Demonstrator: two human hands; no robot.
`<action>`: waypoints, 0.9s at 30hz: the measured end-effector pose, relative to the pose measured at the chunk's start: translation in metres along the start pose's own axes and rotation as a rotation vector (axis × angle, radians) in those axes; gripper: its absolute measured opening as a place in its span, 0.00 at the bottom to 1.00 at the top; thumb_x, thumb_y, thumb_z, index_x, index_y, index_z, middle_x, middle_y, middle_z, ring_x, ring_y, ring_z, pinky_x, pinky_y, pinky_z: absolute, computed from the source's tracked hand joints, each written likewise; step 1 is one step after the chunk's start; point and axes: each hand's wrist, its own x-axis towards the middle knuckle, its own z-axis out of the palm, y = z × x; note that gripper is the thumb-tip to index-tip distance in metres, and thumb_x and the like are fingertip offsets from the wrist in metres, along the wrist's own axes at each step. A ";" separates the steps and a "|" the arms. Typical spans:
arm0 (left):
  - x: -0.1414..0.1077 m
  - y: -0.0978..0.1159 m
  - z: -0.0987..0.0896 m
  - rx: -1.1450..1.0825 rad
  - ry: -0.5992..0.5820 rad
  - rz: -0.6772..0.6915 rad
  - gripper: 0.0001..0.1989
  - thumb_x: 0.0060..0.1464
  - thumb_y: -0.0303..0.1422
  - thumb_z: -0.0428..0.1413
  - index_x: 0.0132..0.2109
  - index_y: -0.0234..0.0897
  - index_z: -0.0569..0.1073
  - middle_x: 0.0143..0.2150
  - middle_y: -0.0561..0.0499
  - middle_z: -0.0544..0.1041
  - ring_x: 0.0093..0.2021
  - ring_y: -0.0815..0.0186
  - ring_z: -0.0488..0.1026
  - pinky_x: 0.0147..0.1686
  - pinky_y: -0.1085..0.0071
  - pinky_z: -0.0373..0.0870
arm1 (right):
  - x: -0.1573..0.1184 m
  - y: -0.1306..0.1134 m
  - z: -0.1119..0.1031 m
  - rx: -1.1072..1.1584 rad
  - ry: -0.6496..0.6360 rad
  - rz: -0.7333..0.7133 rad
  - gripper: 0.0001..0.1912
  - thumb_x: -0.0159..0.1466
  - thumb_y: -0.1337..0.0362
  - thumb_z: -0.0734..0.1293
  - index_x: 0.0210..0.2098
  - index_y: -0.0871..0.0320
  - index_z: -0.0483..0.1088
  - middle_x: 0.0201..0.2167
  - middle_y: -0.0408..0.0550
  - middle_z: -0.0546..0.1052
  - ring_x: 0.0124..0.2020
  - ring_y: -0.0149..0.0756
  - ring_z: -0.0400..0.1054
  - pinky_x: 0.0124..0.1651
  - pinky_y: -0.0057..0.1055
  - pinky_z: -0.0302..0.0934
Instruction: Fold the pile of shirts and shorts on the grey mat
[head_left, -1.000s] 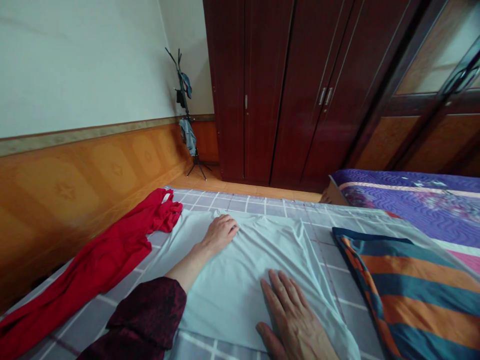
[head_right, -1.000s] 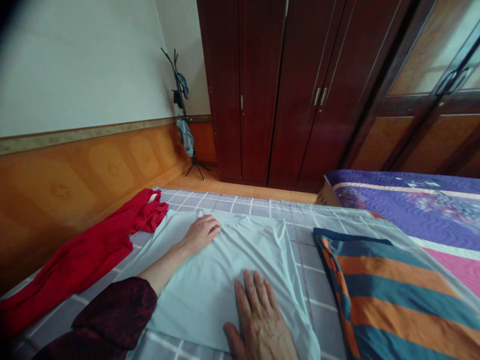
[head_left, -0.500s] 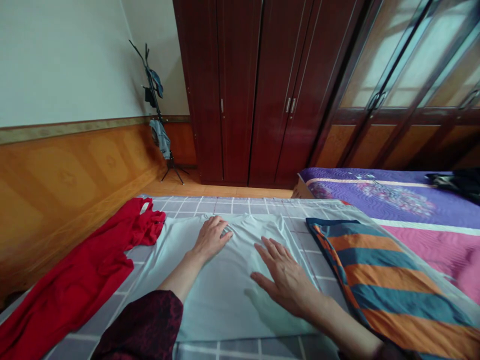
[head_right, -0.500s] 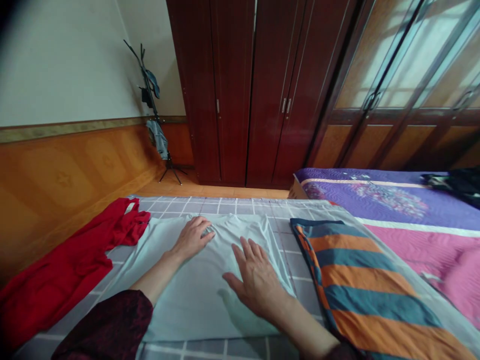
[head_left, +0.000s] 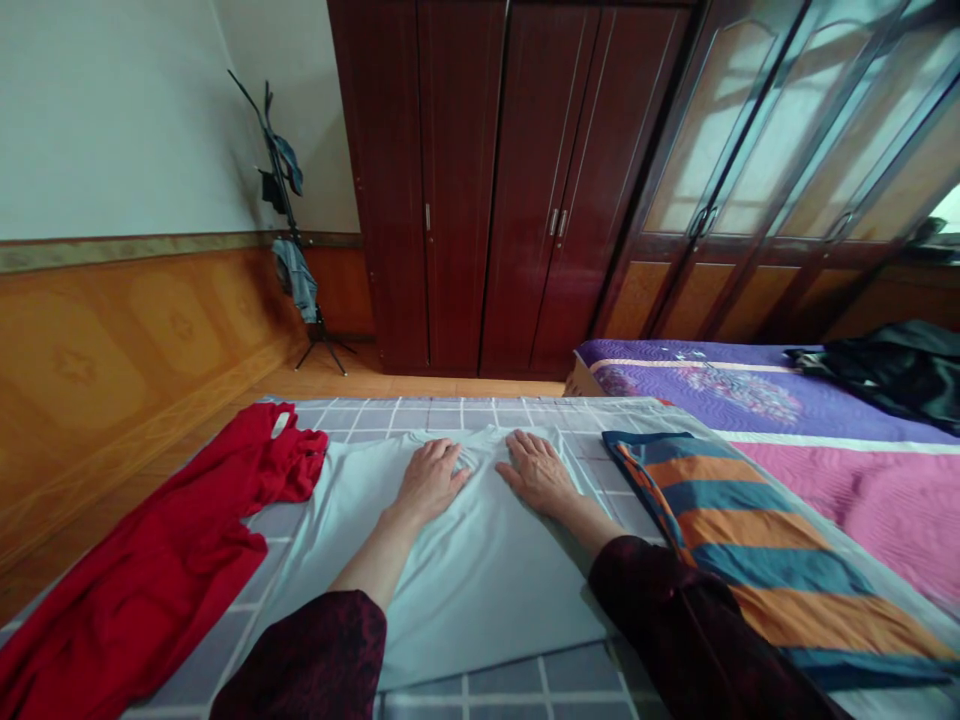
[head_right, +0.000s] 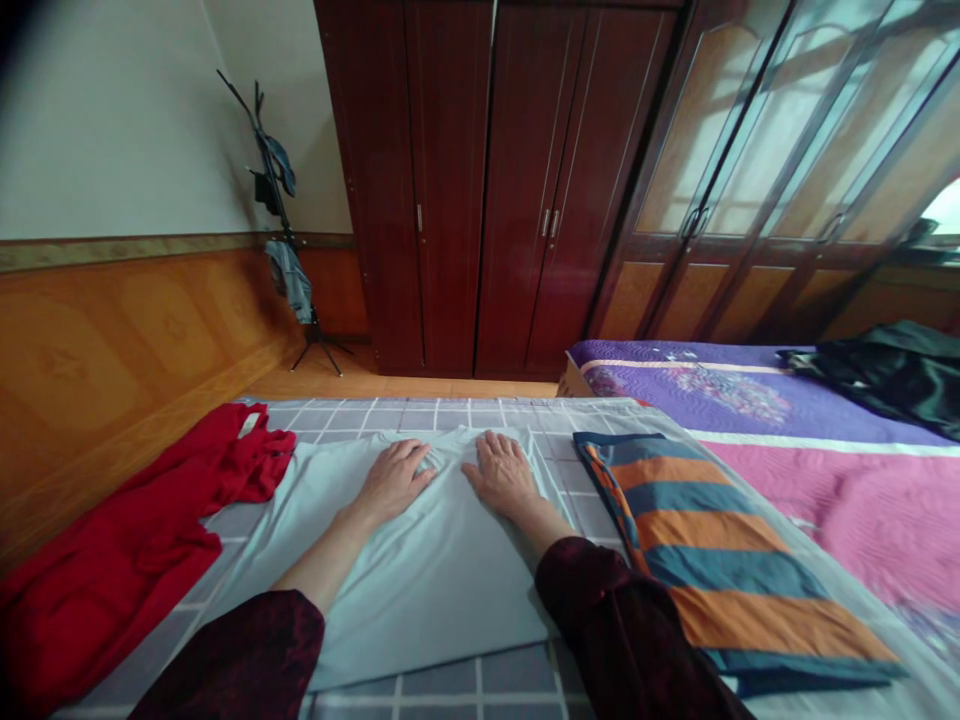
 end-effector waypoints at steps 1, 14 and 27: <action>0.000 -0.001 0.001 -0.001 -0.005 -0.004 0.20 0.61 0.42 0.49 0.56 0.38 0.69 0.56 0.44 0.70 0.57 0.57 0.64 0.57 0.62 0.59 | -0.002 -0.001 0.000 -0.002 0.001 -0.006 0.30 0.69 0.52 0.54 0.64 0.64 0.54 0.65 0.60 0.56 0.65 0.50 0.48 0.63 0.46 0.41; -0.003 0.006 0.003 -0.055 -0.168 0.087 0.24 0.64 0.40 0.41 0.65 0.42 0.57 0.69 0.50 0.54 0.69 0.56 0.45 0.65 0.50 0.41 | -0.020 -0.005 -0.002 -0.004 -0.045 -0.060 0.32 0.69 0.49 0.53 0.66 0.61 0.51 0.68 0.57 0.50 0.67 0.48 0.43 0.65 0.44 0.39; -0.006 0.005 0.004 -0.045 -0.294 0.049 0.31 0.62 0.48 0.40 0.69 0.42 0.49 0.70 0.49 0.48 0.70 0.51 0.39 0.65 0.47 0.36 | -0.050 0.024 0.000 -0.021 -0.049 0.091 0.37 0.67 0.46 0.53 0.66 0.67 0.50 0.67 0.63 0.49 0.68 0.53 0.41 0.65 0.48 0.41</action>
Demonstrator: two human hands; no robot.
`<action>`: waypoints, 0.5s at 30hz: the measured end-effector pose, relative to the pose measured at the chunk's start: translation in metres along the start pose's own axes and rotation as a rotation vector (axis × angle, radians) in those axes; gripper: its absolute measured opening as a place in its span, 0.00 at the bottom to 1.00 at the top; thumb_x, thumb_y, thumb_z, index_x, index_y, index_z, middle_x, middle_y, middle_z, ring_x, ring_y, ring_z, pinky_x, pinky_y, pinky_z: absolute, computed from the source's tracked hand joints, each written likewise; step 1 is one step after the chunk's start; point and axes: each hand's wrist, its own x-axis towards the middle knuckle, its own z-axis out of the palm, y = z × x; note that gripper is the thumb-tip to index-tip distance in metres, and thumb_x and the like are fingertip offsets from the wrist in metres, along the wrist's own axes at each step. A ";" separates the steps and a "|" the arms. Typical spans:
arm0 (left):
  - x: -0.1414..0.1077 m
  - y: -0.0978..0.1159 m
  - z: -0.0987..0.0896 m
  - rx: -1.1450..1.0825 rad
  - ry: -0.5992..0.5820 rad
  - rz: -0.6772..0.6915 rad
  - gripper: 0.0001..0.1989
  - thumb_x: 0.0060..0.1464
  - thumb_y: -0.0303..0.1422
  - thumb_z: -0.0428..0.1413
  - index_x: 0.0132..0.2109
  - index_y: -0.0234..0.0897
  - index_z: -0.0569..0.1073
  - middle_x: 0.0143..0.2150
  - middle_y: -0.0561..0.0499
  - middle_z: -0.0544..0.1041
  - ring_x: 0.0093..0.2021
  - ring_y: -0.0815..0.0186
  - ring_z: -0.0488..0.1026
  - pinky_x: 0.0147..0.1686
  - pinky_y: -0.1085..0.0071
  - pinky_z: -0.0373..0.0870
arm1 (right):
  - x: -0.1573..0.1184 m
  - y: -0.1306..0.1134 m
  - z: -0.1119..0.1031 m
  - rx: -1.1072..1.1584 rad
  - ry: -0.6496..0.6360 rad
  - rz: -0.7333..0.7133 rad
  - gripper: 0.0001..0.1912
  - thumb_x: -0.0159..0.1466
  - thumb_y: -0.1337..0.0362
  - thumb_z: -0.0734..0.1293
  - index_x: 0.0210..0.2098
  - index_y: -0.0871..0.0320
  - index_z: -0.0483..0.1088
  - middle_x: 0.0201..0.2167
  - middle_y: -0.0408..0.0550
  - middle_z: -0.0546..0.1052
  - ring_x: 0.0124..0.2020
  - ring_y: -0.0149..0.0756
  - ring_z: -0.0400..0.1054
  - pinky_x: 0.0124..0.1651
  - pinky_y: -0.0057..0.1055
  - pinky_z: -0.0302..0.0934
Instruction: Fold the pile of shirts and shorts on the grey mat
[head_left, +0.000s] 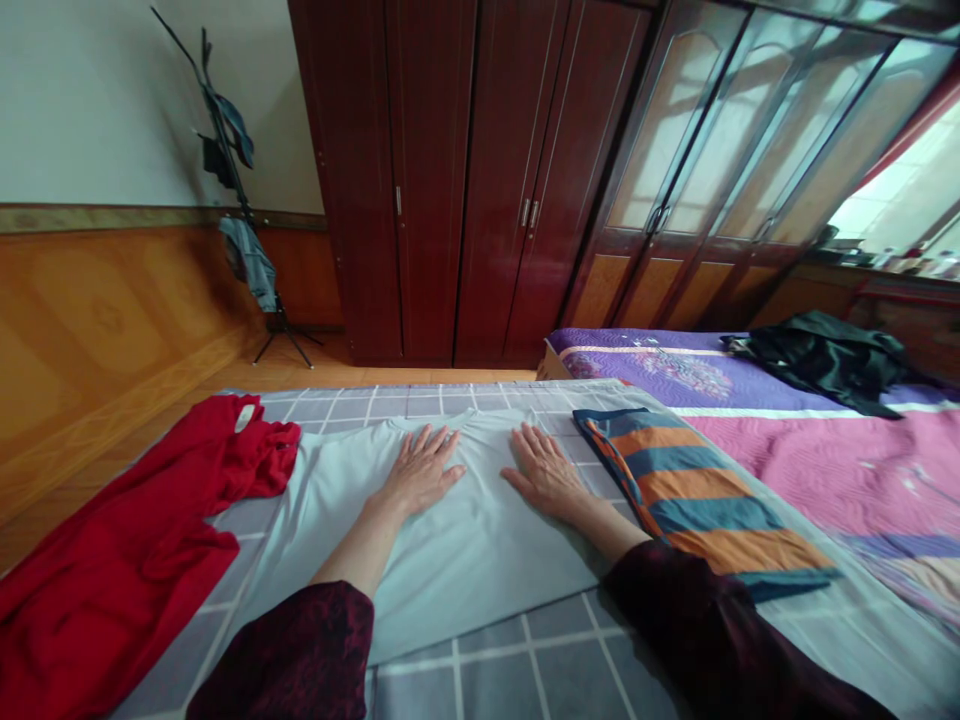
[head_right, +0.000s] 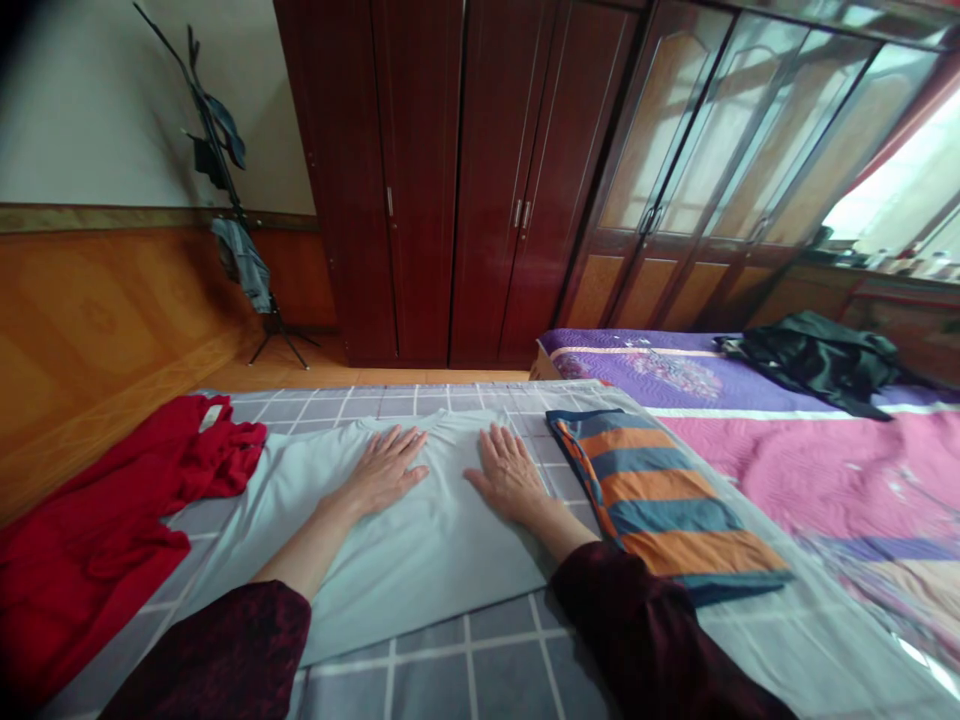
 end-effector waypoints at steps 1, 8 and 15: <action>0.000 0.000 0.001 -0.005 0.004 0.017 0.30 0.63 0.47 0.40 0.68 0.43 0.50 0.70 0.50 0.49 0.70 0.52 0.40 0.65 0.48 0.37 | -0.003 -0.006 0.000 0.005 -0.007 -0.046 0.36 0.67 0.46 0.54 0.66 0.63 0.51 0.67 0.60 0.50 0.68 0.50 0.42 0.65 0.45 0.41; 0.001 -0.002 0.003 0.008 0.009 0.057 0.28 0.64 0.45 0.40 0.67 0.42 0.54 0.70 0.49 0.51 0.69 0.53 0.43 0.65 0.48 0.40 | 0.022 -0.009 -0.005 0.010 -0.004 -0.079 0.34 0.68 0.47 0.54 0.65 0.63 0.53 0.66 0.59 0.53 0.66 0.49 0.46 0.64 0.45 0.44; 0.002 -0.002 0.000 0.009 -0.013 0.024 0.30 0.63 0.48 0.40 0.68 0.42 0.52 0.70 0.49 0.49 0.70 0.52 0.41 0.64 0.47 0.39 | 0.033 0.001 -0.006 -0.004 0.014 -0.001 0.33 0.68 0.50 0.54 0.63 0.67 0.54 0.66 0.65 0.53 0.66 0.54 0.46 0.63 0.51 0.43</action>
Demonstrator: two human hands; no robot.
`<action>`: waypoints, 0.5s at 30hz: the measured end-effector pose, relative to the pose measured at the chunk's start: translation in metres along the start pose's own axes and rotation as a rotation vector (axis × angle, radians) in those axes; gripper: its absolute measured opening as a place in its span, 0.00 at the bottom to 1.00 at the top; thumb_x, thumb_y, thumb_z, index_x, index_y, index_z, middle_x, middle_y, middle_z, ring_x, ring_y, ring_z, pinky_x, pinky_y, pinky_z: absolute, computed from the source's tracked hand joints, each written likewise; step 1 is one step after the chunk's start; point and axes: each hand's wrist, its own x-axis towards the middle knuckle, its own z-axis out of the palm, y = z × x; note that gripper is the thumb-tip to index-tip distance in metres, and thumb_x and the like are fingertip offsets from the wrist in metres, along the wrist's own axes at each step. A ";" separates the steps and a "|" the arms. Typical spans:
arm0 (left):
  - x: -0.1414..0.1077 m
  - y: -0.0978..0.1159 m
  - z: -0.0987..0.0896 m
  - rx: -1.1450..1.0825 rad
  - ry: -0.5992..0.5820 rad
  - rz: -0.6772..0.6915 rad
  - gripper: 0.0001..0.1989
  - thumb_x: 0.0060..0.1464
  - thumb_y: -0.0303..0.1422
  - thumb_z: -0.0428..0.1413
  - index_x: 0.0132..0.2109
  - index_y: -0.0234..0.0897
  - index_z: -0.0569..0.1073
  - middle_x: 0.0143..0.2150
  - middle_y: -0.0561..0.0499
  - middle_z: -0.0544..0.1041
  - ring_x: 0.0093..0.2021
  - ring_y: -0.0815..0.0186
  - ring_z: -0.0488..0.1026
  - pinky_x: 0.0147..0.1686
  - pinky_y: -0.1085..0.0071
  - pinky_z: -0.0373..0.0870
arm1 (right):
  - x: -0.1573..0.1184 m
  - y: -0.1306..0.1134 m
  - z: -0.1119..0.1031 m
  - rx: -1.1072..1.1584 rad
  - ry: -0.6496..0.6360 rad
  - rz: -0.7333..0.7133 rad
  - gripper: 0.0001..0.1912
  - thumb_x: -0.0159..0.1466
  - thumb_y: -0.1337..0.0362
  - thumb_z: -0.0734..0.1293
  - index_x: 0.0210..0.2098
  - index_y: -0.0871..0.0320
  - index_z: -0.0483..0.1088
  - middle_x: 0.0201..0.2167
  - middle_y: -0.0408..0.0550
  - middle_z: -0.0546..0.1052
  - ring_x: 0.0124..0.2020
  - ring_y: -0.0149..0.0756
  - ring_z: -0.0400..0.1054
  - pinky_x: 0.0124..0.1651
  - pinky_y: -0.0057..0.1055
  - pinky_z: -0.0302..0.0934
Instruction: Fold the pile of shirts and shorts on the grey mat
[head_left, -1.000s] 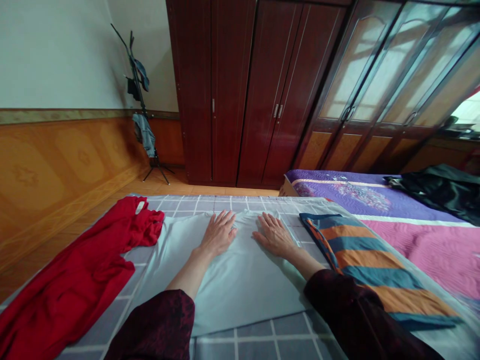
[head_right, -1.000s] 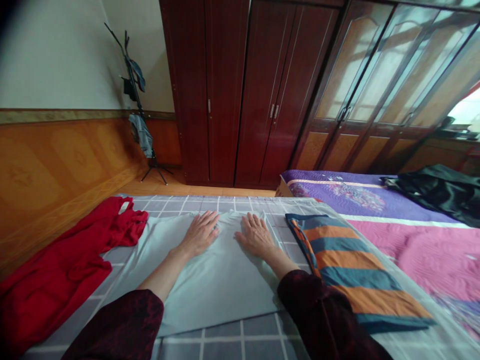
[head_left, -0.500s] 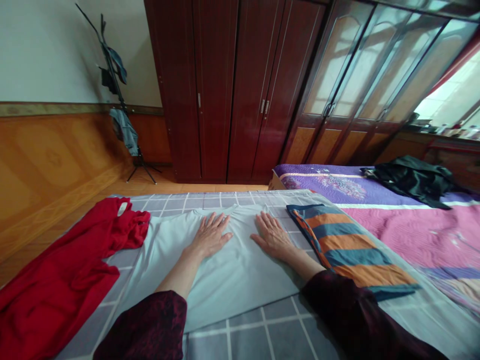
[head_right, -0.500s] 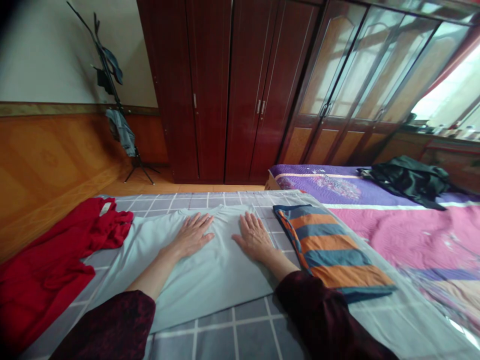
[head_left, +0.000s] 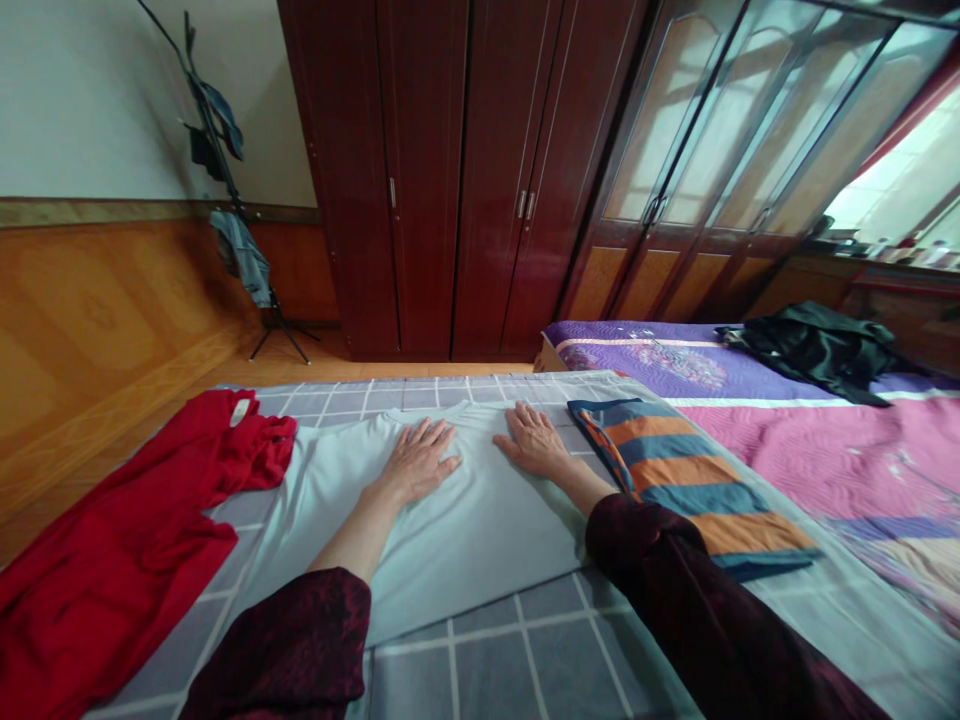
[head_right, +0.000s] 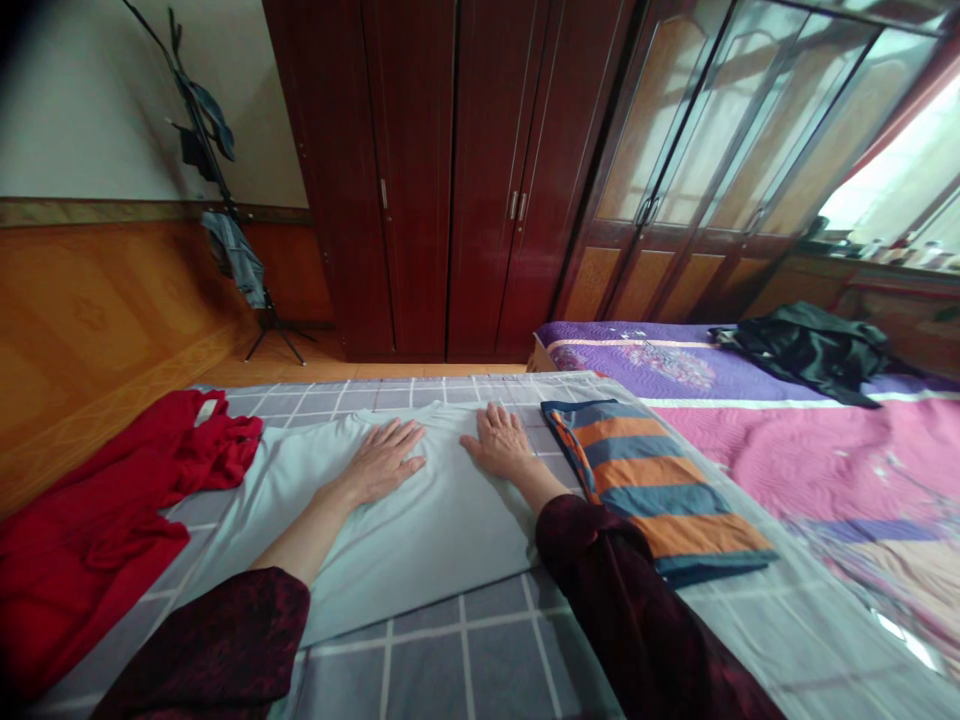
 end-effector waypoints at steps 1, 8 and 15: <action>0.000 0.000 0.000 0.003 0.002 -0.002 0.30 0.63 0.48 0.40 0.68 0.42 0.52 0.70 0.49 0.49 0.70 0.52 0.41 0.65 0.48 0.38 | -0.005 -0.002 0.000 0.001 -0.005 -0.020 0.33 0.68 0.49 0.55 0.64 0.66 0.54 0.66 0.63 0.52 0.66 0.53 0.45 0.64 0.50 0.42; 0.000 -0.001 0.003 0.033 0.021 -0.003 0.31 0.63 0.49 0.38 0.68 0.41 0.52 0.70 0.49 0.49 0.70 0.53 0.41 0.64 0.47 0.38 | -0.066 -0.026 -0.006 0.006 -0.010 -0.095 0.36 0.68 0.48 0.54 0.66 0.68 0.50 0.67 0.64 0.49 0.67 0.53 0.42 0.65 0.49 0.43; -0.001 -0.002 0.001 0.055 0.001 -0.013 0.31 0.63 0.48 0.38 0.68 0.41 0.52 0.70 0.50 0.49 0.70 0.54 0.41 0.64 0.48 0.39 | -0.130 -0.003 -0.003 0.042 0.007 -0.100 0.36 0.66 0.45 0.55 0.65 0.64 0.54 0.65 0.62 0.54 0.67 0.51 0.45 0.65 0.51 0.44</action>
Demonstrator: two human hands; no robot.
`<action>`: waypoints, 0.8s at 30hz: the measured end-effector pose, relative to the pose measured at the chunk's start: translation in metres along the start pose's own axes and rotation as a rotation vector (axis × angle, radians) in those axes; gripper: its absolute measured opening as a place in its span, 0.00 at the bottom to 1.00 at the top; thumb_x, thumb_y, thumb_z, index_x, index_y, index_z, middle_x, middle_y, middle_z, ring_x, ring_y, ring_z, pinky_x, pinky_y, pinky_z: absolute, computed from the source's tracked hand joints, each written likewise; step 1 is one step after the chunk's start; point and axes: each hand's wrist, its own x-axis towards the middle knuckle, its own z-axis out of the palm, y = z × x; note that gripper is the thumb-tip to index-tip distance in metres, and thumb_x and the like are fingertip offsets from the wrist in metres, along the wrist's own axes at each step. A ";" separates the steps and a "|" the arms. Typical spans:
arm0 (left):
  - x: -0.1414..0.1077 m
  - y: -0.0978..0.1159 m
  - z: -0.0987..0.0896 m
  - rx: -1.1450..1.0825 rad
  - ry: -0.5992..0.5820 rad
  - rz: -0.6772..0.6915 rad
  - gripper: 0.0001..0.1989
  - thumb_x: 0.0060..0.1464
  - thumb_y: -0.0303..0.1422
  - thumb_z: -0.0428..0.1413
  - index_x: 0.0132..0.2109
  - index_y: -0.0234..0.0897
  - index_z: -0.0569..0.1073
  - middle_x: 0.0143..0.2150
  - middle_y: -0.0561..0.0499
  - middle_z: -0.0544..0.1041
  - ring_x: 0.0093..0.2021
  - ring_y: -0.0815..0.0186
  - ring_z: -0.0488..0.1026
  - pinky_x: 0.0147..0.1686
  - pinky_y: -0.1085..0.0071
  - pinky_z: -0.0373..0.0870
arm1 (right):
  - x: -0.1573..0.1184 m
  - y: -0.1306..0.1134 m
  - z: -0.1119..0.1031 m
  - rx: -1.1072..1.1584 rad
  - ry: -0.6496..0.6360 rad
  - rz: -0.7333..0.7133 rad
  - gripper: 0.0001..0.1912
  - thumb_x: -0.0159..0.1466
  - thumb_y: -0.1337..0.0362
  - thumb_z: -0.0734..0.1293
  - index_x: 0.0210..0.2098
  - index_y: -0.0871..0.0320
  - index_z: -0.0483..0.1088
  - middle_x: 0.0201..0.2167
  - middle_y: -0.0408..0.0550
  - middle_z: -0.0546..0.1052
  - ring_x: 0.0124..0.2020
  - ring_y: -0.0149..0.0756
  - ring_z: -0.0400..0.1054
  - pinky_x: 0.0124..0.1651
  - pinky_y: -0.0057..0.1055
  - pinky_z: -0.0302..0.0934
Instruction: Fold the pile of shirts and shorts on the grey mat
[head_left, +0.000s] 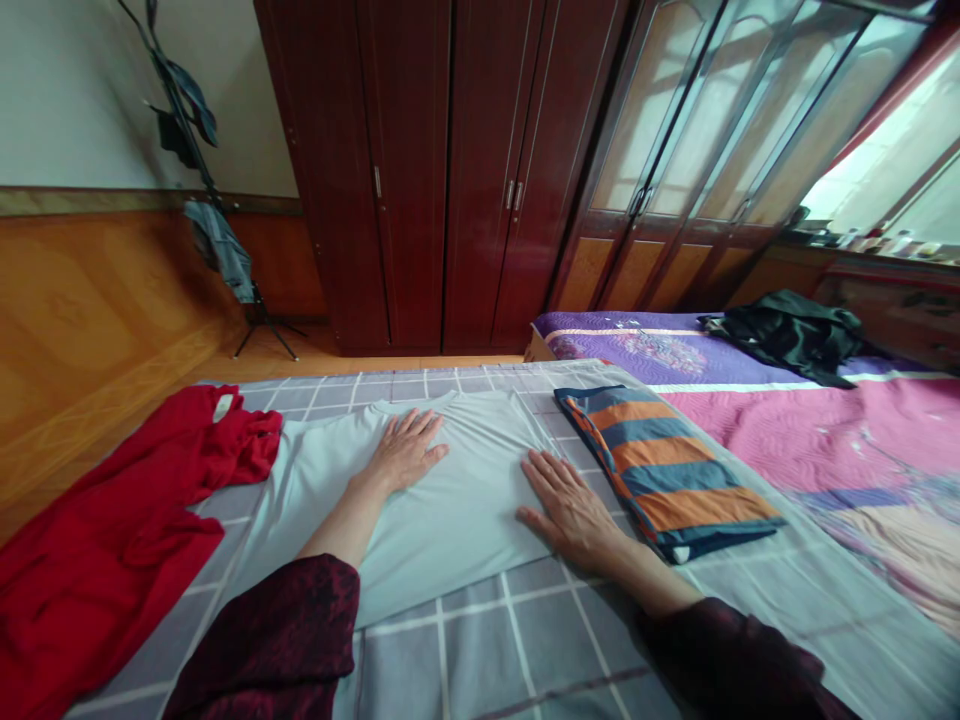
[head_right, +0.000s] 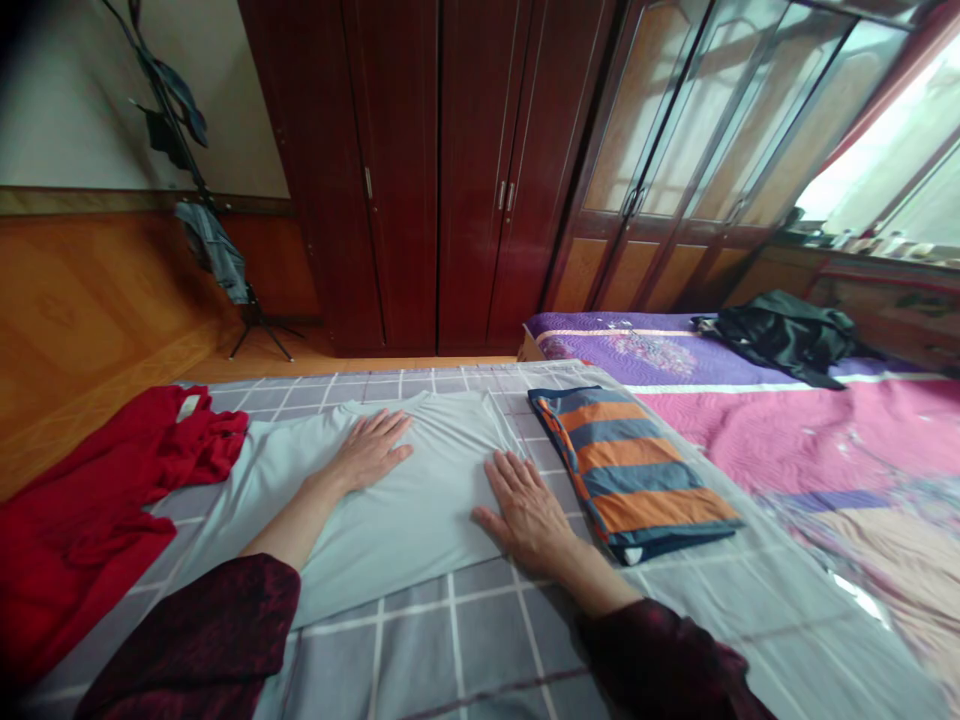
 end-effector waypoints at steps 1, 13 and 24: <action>0.000 0.000 0.000 0.002 -0.002 0.001 0.31 0.63 0.48 0.38 0.68 0.41 0.52 0.70 0.50 0.49 0.70 0.54 0.41 0.64 0.48 0.39 | -0.007 0.007 0.001 0.002 0.013 0.038 0.36 0.66 0.45 0.55 0.64 0.65 0.55 0.65 0.62 0.55 0.67 0.51 0.46 0.65 0.51 0.45; 0.000 0.001 -0.004 -0.021 0.022 -0.004 0.30 0.62 0.47 0.40 0.67 0.38 0.53 0.69 0.45 0.52 0.69 0.52 0.43 0.64 0.47 0.40 | -0.037 0.032 -0.004 0.069 0.330 0.195 0.15 0.63 0.66 0.57 0.45 0.61 0.70 0.46 0.58 0.73 0.49 0.46 0.66 0.50 0.42 0.64; -0.048 0.080 -0.027 -0.071 -0.103 0.280 0.36 0.60 0.56 0.39 0.68 0.43 0.49 0.71 0.46 0.46 0.70 0.57 0.38 0.66 0.54 0.34 | -0.035 0.031 0.013 0.089 0.423 0.032 0.20 0.66 0.58 0.57 0.50 0.66 0.66 0.48 0.63 0.72 0.52 0.49 0.64 0.55 0.45 0.60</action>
